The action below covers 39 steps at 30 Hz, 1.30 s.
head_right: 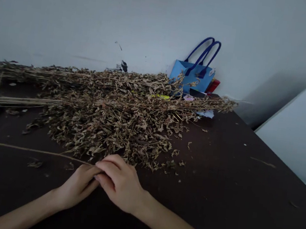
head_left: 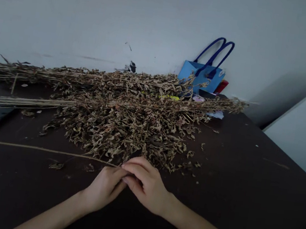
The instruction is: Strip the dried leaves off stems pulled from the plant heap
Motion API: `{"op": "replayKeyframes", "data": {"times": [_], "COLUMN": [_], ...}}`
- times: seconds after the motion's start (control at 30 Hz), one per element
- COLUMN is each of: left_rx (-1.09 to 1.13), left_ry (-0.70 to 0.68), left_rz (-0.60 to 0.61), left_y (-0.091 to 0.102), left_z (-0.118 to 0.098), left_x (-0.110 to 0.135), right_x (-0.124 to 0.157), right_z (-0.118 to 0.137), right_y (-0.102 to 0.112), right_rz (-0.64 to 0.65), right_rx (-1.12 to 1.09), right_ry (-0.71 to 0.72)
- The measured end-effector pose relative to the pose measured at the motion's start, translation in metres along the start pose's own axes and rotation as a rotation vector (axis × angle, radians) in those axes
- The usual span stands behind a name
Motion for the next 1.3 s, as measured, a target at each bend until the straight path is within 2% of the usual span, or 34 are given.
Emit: {"op": "replayKeyframes", "data": {"times": [0.17,0.27,0.4,0.53,0.67,0.8,0.9,0.97,1.0,1.13,1.2,1.3], "left_rx": [-0.013,0.019,0.074,0.079,0.056,0.045,0.033,0.028,0.028,0.036,0.041,0.046], "left_ry": [-0.041,0.005,0.063,0.128,0.17,0.142,0.09,0.071,0.064,0.041,0.034,0.027], "left_rz": [0.038,0.092,0.119,0.064,-0.006,-0.003,-0.005,-0.009,-0.011,-0.023,-0.024,-0.023], "left_y": [-0.003,-0.001,0.003,0.005,0.006,0.004,0.003,0.002,0.002,0.002,0.001,0.001], "left_z": [-0.002,-0.002,-0.001,0.001,0.002,0.003,0.004,0.004,0.004,0.002,0.001,0.0], "left_x": [-0.001,-0.004,-0.007,-0.008,-0.009,-0.01,-0.009,-0.008,-0.008,-0.009,-0.009,-0.009], "right_x": [-0.003,-0.005,-0.009,-0.015,-0.024,-0.034,-0.034,-0.024,-0.016,0.024,0.044,0.066], "right_z": [0.004,0.002,-0.007,-0.015,-0.024,-0.036,-0.047,-0.057,-0.06,-0.074,-0.082,-0.093], "right_y": [0.002,0.007,0.015,0.024,0.044,0.089,0.141,0.18,0.198,0.258,0.276,0.289], "right_rz": [-0.06,-0.105,-0.18,-0.272,-0.502,-0.838,-1.118,-1.339,-1.407,-1.603,-1.661,-1.718], "right_rx": [-0.117,-0.228,-0.488,-0.637,-0.66,-0.624,-0.631,-0.707,-0.722,-0.783,-0.815,-0.826], "right_ry": [-0.044,-0.193,-0.398,-0.422,-0.381,-0.282,-0.191,-0.18,-0.163,-0.14,-0.168,-0.253]}}
Point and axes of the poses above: each hand's wrist, its own x-axis away from the middle knuckle, its own y-axis out of the back of the hand, z = x × y, the point moved 2 cm from there along -x, towards the middle knuckle, and after that the axes turned 11 degrees about -z, right-handed, at the moved point
